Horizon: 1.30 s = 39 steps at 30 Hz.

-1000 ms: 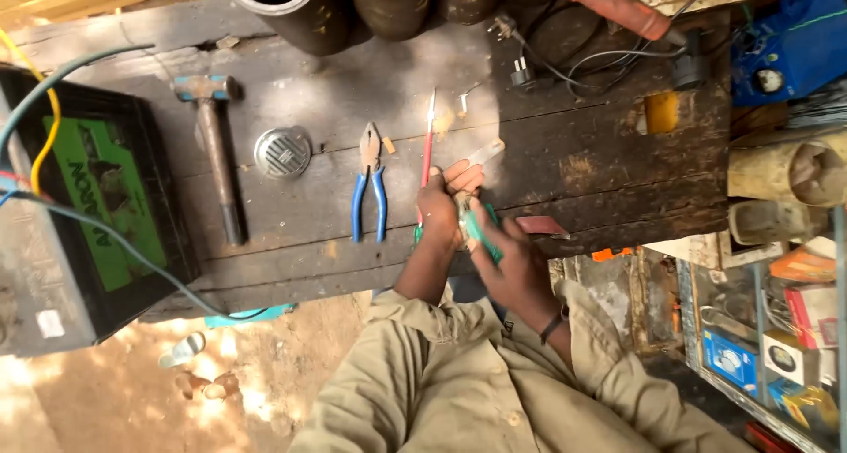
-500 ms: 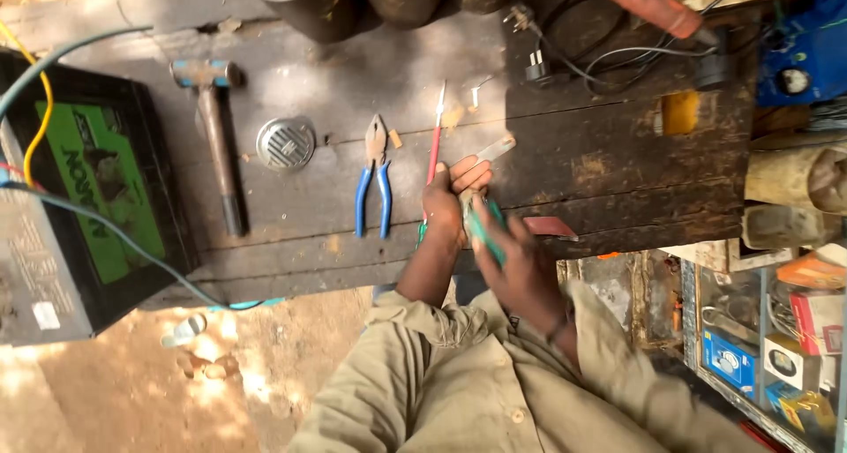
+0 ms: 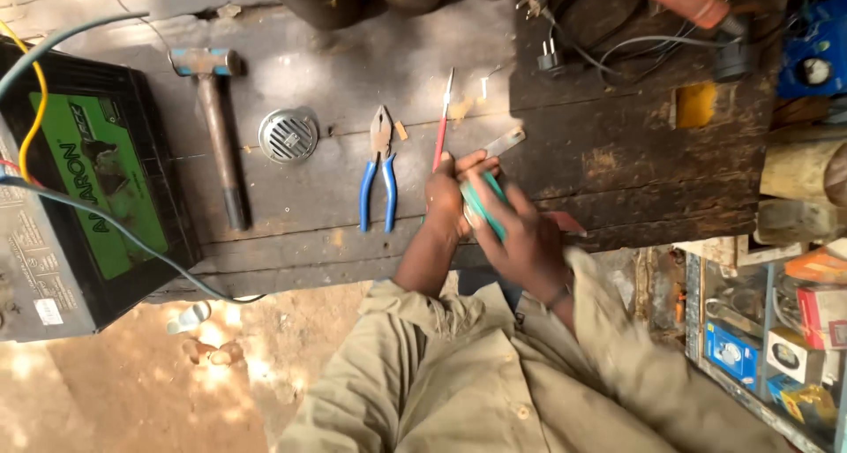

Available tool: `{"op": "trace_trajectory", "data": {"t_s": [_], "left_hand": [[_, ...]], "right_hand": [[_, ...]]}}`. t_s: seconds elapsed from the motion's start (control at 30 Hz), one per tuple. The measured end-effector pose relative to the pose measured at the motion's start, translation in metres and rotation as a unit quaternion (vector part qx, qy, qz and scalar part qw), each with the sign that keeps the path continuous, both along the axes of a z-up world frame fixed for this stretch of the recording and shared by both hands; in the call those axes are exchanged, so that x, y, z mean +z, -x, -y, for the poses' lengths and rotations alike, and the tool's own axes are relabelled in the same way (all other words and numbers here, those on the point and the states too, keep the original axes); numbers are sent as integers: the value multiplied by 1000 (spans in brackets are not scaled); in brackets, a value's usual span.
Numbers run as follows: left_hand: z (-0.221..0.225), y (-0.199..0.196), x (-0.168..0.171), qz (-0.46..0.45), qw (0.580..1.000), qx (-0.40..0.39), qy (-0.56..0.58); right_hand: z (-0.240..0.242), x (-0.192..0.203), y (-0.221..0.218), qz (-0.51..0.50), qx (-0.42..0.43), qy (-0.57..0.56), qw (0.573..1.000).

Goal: Cleaning motorcycle horn parts using a wire brush and other tools at a workbench.

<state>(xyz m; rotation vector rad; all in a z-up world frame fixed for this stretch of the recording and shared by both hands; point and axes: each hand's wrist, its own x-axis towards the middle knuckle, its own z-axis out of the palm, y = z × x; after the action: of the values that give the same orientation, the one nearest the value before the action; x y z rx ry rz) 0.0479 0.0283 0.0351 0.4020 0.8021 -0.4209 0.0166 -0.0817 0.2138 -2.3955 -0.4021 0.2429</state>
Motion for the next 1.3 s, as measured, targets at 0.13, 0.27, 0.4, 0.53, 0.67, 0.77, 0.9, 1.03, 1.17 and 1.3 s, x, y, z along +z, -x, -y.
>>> {"op": "trace_trajectory", "data": {"t_s": [0.13,0.27,0.4,0.53,0.67,0.77,0.9,1.03,1.17,1.3], "left_hand": [[-9,-14,20,-60,998,-26,23],[-7,-6,-6,-14,999,-38,-21],[-11,-4,-20,4,999,-41,5],[-17,-13,8,-54,997,-43,40],[-8,-4,-21,-20,1000,-12,17],[-9,-7,5,-13,1000,-6,2],[-10,2,19,24,999,29,17],[-3,25,-3,27,997,62,37],[7,11,5,94,991,93,-22],[0,21,20,64,993,94,-30]], "right_hand": [[0,-2,-3,26,-3,-18,1000],[11,0,19,12,3,-20,1000],[-3,10,0,4,27,-19,999],[-16,10,-10,-10,9,-4,1000],[-7,20,14,-25,-12,15,999],[-5,17,20,-41,-17,30,999],[-25,-3,0,-41,-53,26,997],[-19,-41,-13,-83,-90,61,991],[-7,-32,-11,-33,-98,50,993],[-12,-6,5,-127,-59,39,989]]}}
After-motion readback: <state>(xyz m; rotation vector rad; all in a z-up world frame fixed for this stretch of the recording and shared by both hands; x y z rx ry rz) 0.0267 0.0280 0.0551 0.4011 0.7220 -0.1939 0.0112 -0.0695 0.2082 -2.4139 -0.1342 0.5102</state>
